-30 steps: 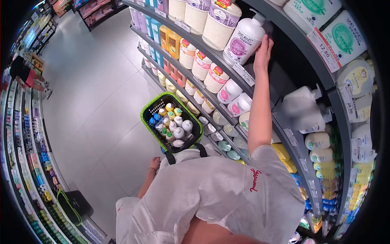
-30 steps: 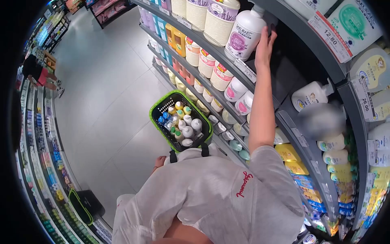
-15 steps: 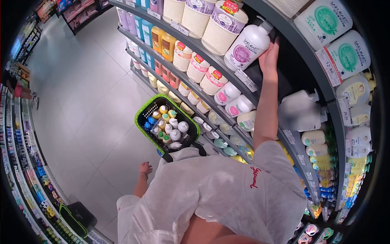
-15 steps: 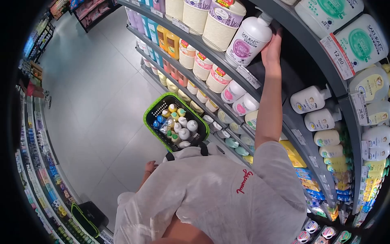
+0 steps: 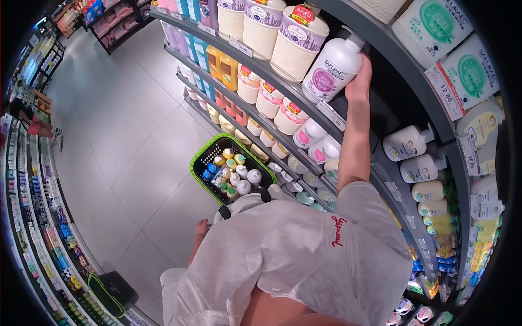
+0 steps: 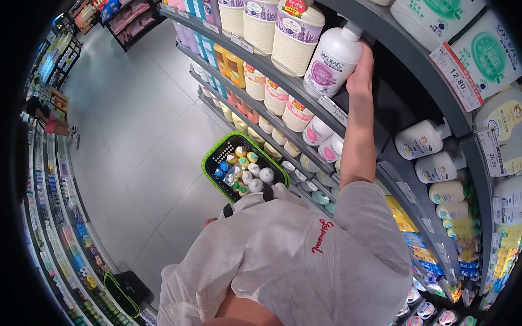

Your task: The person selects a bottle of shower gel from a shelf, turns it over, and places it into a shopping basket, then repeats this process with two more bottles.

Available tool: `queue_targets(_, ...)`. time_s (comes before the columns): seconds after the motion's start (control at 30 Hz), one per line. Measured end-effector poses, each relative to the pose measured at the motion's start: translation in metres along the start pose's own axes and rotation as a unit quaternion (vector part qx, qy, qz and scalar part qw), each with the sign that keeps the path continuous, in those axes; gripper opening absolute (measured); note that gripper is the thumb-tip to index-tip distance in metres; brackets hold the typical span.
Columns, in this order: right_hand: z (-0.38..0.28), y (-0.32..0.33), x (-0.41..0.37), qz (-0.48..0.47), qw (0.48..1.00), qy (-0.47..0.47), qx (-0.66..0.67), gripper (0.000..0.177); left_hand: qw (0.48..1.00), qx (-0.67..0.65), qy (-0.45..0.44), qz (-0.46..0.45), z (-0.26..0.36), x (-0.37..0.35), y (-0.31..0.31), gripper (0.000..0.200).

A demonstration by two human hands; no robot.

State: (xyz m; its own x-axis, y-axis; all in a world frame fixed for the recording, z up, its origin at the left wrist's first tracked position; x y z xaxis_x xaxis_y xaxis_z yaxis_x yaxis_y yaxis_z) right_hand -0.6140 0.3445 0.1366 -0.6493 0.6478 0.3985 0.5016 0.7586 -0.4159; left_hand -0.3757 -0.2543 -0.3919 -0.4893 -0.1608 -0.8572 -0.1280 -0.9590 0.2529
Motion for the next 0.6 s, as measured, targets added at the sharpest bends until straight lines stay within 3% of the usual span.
queue_targets(0.07, -0.003, 0.001, -0.006, 0.045, 0.999, -0.013, 0.01, 0.032, 0.999, 0.032, 0.008, -0.021, -0.038, 0.058, -0.002, 0.038)
queue_targets(0.2, -0.012, 0.001, -0.018, 0.053, 0.998, -0.016, 0.024, 0.032, 0.997, 0.079, -0.015, -0.007, -0.044, 0.072, -0.005, 0.037)
queue_targets(0.3, -0.03, -0.006, -0.029, 0.031, 0.997, 0.066, -0.022, 0.034, 0.995, 0.07, -0.064, -0.002, -0.056, 0.1, -0.006, 0.037)
queue_targets(0.33, -0.035, -0.008, -0.032, 0.03, 0.995, 0.093, -0.032, 0.037, 0.951, 0.239, -0.188, 0.062, -0.046, 0.102, -0.006, 0.037)
queue_targets(0.37, -0.04, -0.008, -0.036, 0.028, 0.995, 0.094, -0.034, 0.037, 0.859, 0.394, -0.303, 0.121, -0.037, 0.095, -0.018, 0.036)
queue_targets(0.4, -0.05, -0.013, -0.041, -0.004, 0.99, 0.138, -0.041, 0.035, 0.861, 0.39, -0.304, 0.119, -0.035, 0.096, -0.024, 0.036)
queue_targets(0.43, -0.06, -0.019, -0.047, -0.034, 0.982, 0.181, -0.047, 0.034, 0.959, 0.221, -0.171, 0.053, -0.041, 0.104, -0.017, 0.036)
queue_targets(0.47, -0.065, -0.022, -0.051, -0.029, 0.981, 0.185, -0.044, 0.035, 0.999, 0.042, -0.027, -0.015, -0.044, 0.1, -0.01, 0.035)
queue_targets(0.57, -0.073, -0.018, -0.056, -0.039, 0.969, 0.216, -0.113, 0.044, 0.999, 0.04, -0.027, 0.017, 0.03, 0.004, -0.002, 0.036)
queue_targets(0.6, -0.075, -0.018, -0.061, -0.038, 0.969, 0.215, -0.115, 0.044, 0.999, 0.042, -0.027, 0.016, 0.034, 0.003, -0.002, 0.036)
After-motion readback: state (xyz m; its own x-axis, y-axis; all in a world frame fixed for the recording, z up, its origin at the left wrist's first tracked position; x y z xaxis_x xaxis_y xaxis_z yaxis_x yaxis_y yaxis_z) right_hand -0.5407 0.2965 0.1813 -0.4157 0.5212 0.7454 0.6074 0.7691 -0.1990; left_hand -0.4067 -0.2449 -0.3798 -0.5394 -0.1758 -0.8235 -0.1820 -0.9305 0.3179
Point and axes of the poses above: each hand's wrist, its own x-axis towards the middle knuckle, its own y-axis out of the back of the hand, z = x × y, the point moved 6 cm from there along x, towards the middle knuckle, and after that the axes turned 10 degrees about y, right-handed, at the moved point
